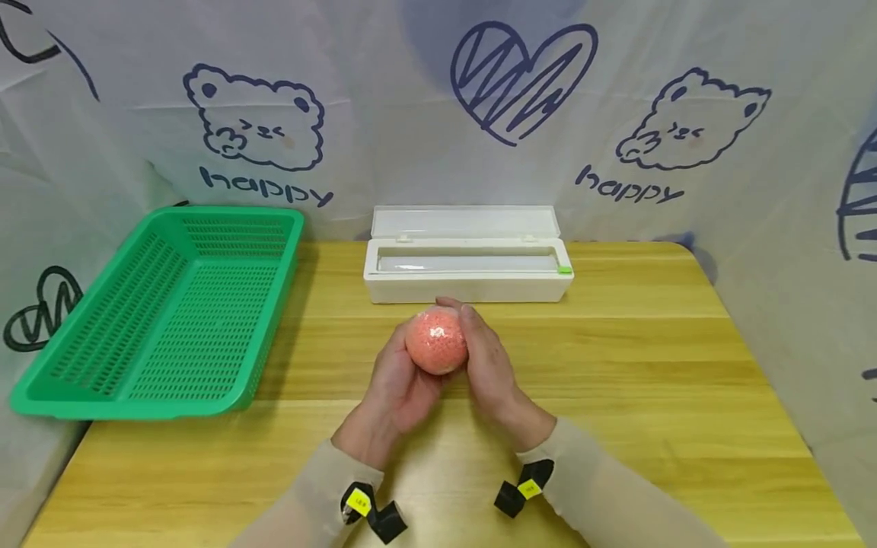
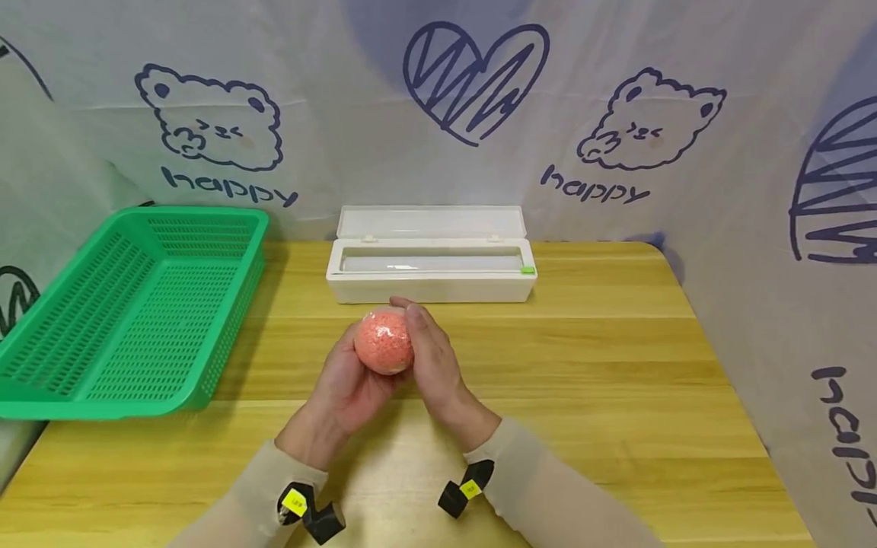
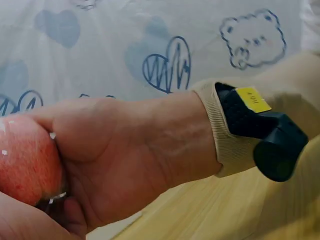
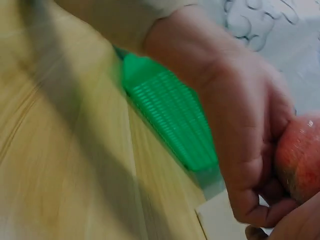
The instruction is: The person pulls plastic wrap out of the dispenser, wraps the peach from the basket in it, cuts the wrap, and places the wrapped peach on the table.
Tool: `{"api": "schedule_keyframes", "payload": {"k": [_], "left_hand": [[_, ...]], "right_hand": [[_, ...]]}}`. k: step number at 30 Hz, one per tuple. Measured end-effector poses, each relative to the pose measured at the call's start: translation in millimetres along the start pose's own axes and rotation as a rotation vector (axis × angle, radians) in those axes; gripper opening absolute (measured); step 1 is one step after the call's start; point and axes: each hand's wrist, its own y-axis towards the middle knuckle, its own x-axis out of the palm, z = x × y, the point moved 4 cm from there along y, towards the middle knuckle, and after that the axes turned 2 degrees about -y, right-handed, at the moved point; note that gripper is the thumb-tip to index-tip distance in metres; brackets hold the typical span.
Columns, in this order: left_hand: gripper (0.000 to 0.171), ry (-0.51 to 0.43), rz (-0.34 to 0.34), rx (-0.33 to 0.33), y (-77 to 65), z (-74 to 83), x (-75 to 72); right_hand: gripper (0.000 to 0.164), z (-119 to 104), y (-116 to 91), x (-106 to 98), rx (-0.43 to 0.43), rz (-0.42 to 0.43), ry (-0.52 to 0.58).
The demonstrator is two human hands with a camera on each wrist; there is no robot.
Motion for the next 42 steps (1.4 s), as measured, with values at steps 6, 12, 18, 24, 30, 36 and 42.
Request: {"api": "schedule_keyframes", "payload": {"k": [6, 12, 18, 24, 30, 36, 42], "left_hand": [[0.052, 0.294, 0.15, 0.086, -1.1, 6.7, -2.5], [0.054, 0.281, 0.064, 0.0, -3.4, 5.7, -0.5], [0.045, 0.337, 0.139, 0.048, -3.2, 8.2, 5.8], [0.04, 0.361, 0.22, 0.077, -2.5, 7.8, 4.8], [0.051, 0.37, 0.115, 0.048, 0.4, 5.6, 1.1], [0.05, 0.548, 0.104, 0.029, 1.8, 4.3, 4.0], [0.048, 0.559, 0.136, 0.024, 2.3, 4.0, 6.2]], "right_hand": [[0.05, -4.1, 1.8, -6.9, -0.039, 0.109, -0.153], [0.045, -4.4, 0.7, -3.3, -0.065, 0.071, -0.301], [0.034, -2.7, -8.0, 3.3, -0.199, 0.148, -0.212], [0.033, 4.0, -4.6, 4.1, -0.132, 0.237, -0.111], [0.041, 4.4, 2.1, -2.4, -0.083, 0.134, -0.165], [0.03, 0.0, 1.1, -0.2, -0.098, 0.201, -0.256], [0.032, -1.4, -2.9, 0.3, -0.105, 0.33, -0.311]]}}
